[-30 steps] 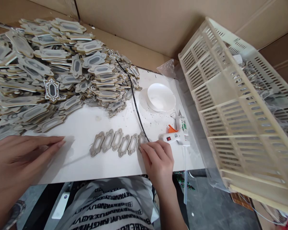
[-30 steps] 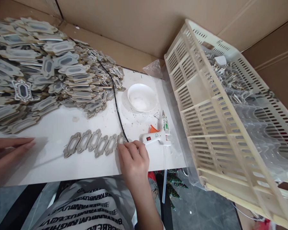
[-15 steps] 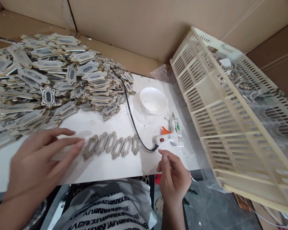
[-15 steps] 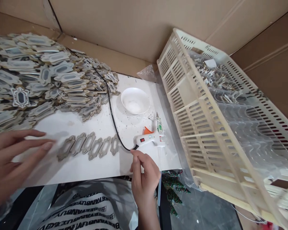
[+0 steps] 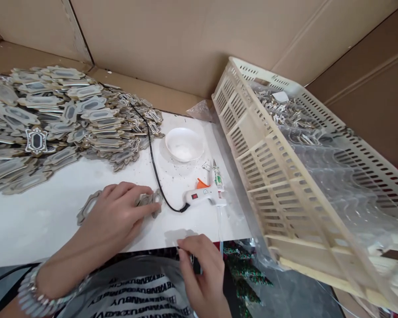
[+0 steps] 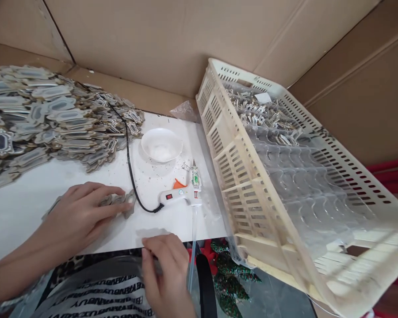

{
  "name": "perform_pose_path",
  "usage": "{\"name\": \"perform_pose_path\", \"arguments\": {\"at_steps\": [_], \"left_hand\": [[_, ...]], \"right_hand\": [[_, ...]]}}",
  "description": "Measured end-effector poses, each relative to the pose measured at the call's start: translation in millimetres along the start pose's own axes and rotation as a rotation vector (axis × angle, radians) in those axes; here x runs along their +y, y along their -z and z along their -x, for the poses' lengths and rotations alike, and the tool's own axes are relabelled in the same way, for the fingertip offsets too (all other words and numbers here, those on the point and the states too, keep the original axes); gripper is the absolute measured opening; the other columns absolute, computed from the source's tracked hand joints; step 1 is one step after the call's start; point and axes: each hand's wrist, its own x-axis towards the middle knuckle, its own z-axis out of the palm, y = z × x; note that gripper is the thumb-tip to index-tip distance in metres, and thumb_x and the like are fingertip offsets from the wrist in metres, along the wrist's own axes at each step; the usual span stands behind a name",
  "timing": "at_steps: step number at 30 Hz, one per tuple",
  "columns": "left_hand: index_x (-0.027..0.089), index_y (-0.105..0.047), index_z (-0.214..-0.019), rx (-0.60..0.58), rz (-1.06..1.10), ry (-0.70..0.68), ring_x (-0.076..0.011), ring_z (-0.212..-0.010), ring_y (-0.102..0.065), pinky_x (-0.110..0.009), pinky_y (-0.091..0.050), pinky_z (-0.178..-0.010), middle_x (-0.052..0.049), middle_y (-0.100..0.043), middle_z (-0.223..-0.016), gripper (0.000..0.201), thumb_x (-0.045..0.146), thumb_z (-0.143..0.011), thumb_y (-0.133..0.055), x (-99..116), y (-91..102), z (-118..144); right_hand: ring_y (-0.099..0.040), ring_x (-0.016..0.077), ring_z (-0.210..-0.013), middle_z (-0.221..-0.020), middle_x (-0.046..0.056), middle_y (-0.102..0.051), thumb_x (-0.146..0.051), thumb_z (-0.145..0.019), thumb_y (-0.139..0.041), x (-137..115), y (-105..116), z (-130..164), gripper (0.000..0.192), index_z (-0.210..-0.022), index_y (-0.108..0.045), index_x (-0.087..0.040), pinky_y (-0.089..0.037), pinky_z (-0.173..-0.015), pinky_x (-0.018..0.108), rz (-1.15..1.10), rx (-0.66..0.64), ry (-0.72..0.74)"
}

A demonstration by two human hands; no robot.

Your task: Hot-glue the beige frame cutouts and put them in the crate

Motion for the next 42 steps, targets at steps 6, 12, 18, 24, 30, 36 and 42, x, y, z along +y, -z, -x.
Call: {"name": "perform_pose_path", "arguments": {"at_steps": [6,12,18,24,30,36,42], "left_hand": [[0.040,-0.074,-0.108,-0.026,-0.068,-0.062,-0.0296,-0.098,-0.058,-0.044,-0.043,-0.080,-0.005,-0.067,-0.118,0.041,0.018,-0.095,-0.041,-2,-6.0,13],[0.040,-0.076,-0.101,0.020,-0.052,-0.034,-0.0264,-0.087,-0.061,-0.039,-0.043,-0.071,-0.003,-0.073,-0.104,0.037,0.029,-0.100,-0.041,0,3.1,2],[0.034,-0.075,-0.102,0.044,-0.050,-0.028,-0.0259,-0.083,-0.063,-0.039,-0.044,-0.070,-0.002,-0.075,-0.099,0.032,0.028,-0.100,-0.043,2,5.2,0],[0.030,-0.074,-0.104,0.080,-0.080,0.024,-0.0278,-0.087,-0.064,-0.040,-0.043,-0.074,-0.002,-0.077,-0.096,0.022,0.035,-0.100,-0.053,7,-1.3,0],[0.031,-0.073,-0.105,0.064,-0.066,-0.003,-0.0256,-0.083,-0.065,-0.040,-0.041,-0.074,0.002,-0.078,-0.101,0.017,0.033,-0.099,-0.057,9,-6.1,-1],[0.027,-0.068,-0.115,0.027,-0.045,0.065,-0.0228,-0.081,-0.065,-0.038,-0.044,-0.074,-0.002,-0.071,-0.084,0.023,0.032,-0.100,-0.050,11,-8.4,0],[0.024,-0.061,-0.120,0.044,-0.087,0.129,-0.0281,-0.087,-0.065,-0.043,-0.047,-0.075,-0.007,-0.068,-0.086,0.031,0.042,-0.101,-0.045,11,-13.7,4]], "right_hand": [[-0.069,0.0157,-0.083,-0.089,0.005,-0.073,-0.007,-0.094,-0.055,5,1,2,0.022,-0.108,-0.068,-0.019,-0.059,-0.077,0.027,-0.086,-0.132,0.064],[-0.068,0.0155,-0.083,-0.091,0.005,-0.074,-0.007,-0.094,-0.056,8,4,0,0.022,-0.107,-0.069,-0.019,-0.058,-0.077,0.027,-0.135,-0.130,0.078],[-0.068,0.0162,-0.080,-0.089,0.005,-0.074,-0.007,-0.093,-0.056,11,8,1,0.023,-0.106,-0.071,-0.018,-0.058,-0.074,0.027,-0.145,-0.096,0.088],[-0.069,0.0164,-0.080,-0.088,0.006,-0.075,-0.005,-0.091,-0.057,11,22,-4,0.023,-0.105,-0.071,-0.016,-0.059,-0.074,0.027,-0.111,-0.133,0.121],[-0.068,0.0157,-0.076,-0.086,0.006,-0.074,-0.007,-0.093,-0.055,12,24,-3,0.021,-0.103,-0.072,-0.015,-0.058,-0.071,0.026,-0.094,-0.100,0.131],[-0.070,0.0163,-0.077,-0.088,0.007,-0.075,-0.005,-0.092,-0.056,12,26,-2,0.022,-0.104,-0.071,-0.016,-0.059,-0.071,0.027,-0.080,-0.145,0.128],[-0.069,0.0150,-0.074,-0.084,0.005,-0.074,-0.009,-0.095,-0.056,12,25,1,0.019,-0.100,-0.072,-0.018,-0.058,-0.070,0.025,-0.080,-0.042,0.103]]}}
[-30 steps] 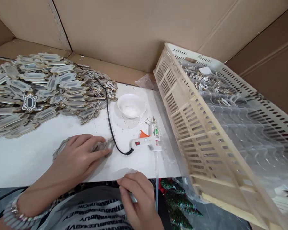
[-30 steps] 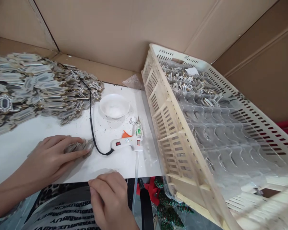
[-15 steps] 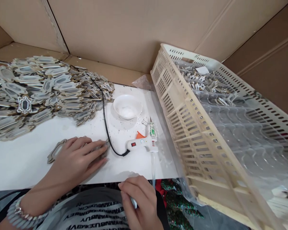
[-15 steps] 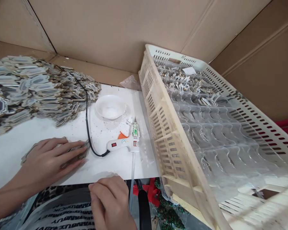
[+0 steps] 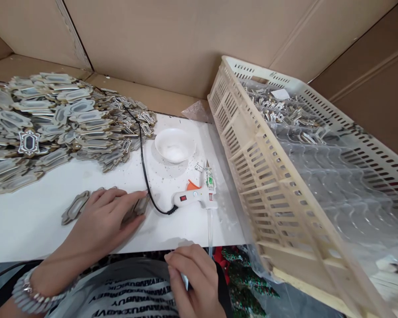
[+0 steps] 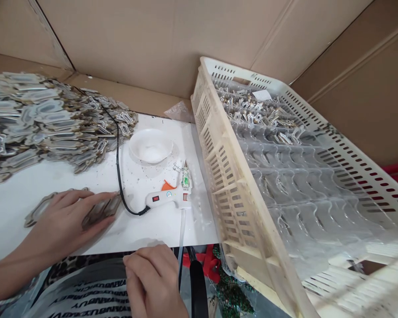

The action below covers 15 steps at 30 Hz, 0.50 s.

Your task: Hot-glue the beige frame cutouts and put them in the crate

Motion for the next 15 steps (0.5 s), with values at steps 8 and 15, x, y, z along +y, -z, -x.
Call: {"name": "perform_pose_path", "arguments": {"at_steps": [8,15], "left_hand": [[0.023,-0.057,-0.115,-0.067,-0.066,0.054,-0.0285,-0.088,-0.066,-0.047,-0.047,-0.082,-0.006,-0.070,-0.092,0.029,0.043,-0.102,-0.041,2,-0.3,2],[0.025,-0.060,-0.115,-0.054,0.009,0.054,-0.0276,-0.088,-0.067,-0.044,-0.045,-0.082,-0.004,-0.072,-0.096,0.027,0.043,-0.099,-0.049,-1,-0.6,3]], "right_hand": [[-0.070,0.0160,-0.077,-0.088,0.006,-0.075,-0.006,-0.091,-0.057,1,6,-2,0.022,-0.104,-0.072,-0.017,-0.060,-0.072,0.026,0.001,-0.068,0.008],[-0.067,0.0167,-0.075,-0.086,0.006,-0.073,-0.011,-0.095,-0.053,7,-9,11,0.023,-0.104,-0.072,-0.019,-0.056,-0.069,0.029,-0.024,0.020,-0.033]]}}
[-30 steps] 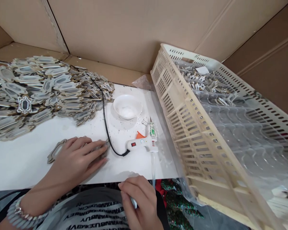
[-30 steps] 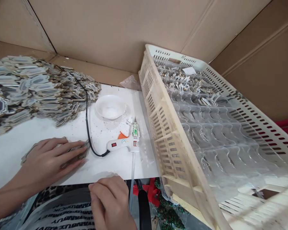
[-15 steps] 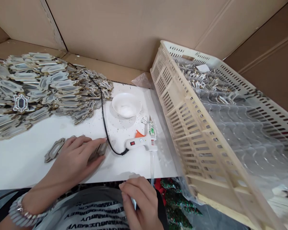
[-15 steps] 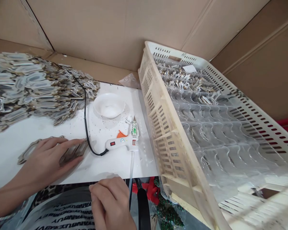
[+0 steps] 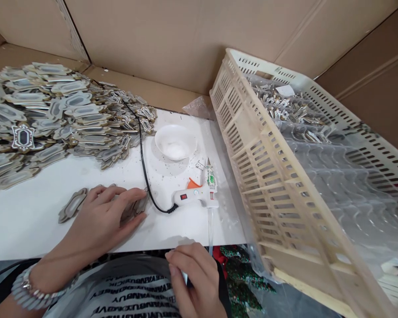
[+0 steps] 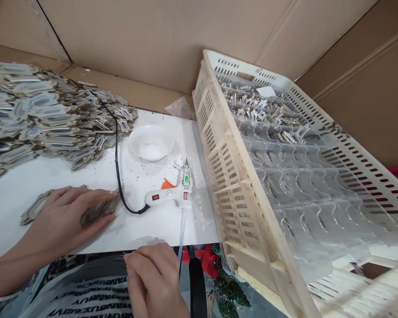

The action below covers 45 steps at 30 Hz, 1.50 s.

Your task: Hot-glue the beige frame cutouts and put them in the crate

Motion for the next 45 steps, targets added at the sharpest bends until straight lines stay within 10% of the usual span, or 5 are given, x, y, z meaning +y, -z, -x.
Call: {"name": "perform_pose_path", "arguments": {"at_steps": [17,27,34,38,45], "left_hand": [[0.016,-0.055,-0.106,-0.147,0.051,-0.017,-0.0285,-0.074,-0.068,-0.046,-0.049,-0.084,-0.005,-0.068,-0.072,0.021,0.011,-0.086,-0.056,82,-23.8,-75],[0.021,-0.053,-0.101,0.125,0.237,-0.082,-0.0203,-0.069,-0.067,-0.047,-0.049,-0.103,0.001,-0.069,-0.076,0.009,0.021,-0.092,-0.054,79,-19.9,-66],[0.023,-0.048,-0.097,0.443,0.411,0.055,-0.0181,-0.074,-0.074,-0.046,-0.053,-0.105,0.005,-0.069,-0.077,0.017,0.027,-0.094,-0.064,80,-5.4,-53],[0.025,-0.044,-0.093,0.465,0.511,0.115,-0.0186,-0.071,-0.074,-0.049,-0.059,-0.101,0.004,-0.073,-0.081,0.024,0.029,-0.091,-0.068,87,-5.1,-48],[0.026,-0.048,-0.097,0.409,0.545,0.124,-0.0216,-0.091,-0.077,-0.034,-0.066,-0.074,-0.002,-0.078,-0.096,0.008,0.024,-0.094,-0.056,93,-5.7,-49]], "right_hand": [[-0.070,0.0152,-0.068,-0.078,0.003,-0.074,-0.028,-0.104,-0.051,-14,-3,0,0.022,-0.099,-0.072,-0.024,-0.058,-0.065,0.027,-0.120,-0.016,-0.040],[-0.072,0.0152,-0.071,-0.080,0.000,-0.077,-0.025,-0.094,-0.062,5,-17,22,0.012,-0.100,-0.072,-0.025,-0.058,-0.068,0.024,-0.229,-0.131,-0.090],[-0.066,0.0141,-0.077,-0.087,0.001,-0.070,-0.036,-0.101,-0.058,7,-29,3,0.015,-0.106,-0.067,-0.025,-0.055,-0.070,0.024,-0.363,0.185,-0.344],[-0.071,0.0189,-0.104,-0.116,0.007,-0.071,-0.050,-0.101,-0.057,19,-30,-29,0.038,-0.133,-0.055,-0.029,-0.061,-0.087,0.033,-0.535,0.366,-0.337],[-0.073,0.0226,-0.111,-0.123,0.011,-0.073,-0.052,-0.101,-0.051,14,-32,-77,0.049,-0.141,-0.051,-0.024,-0.061,-0.096,0.043,-0.706,0.245,-0.418]]}}
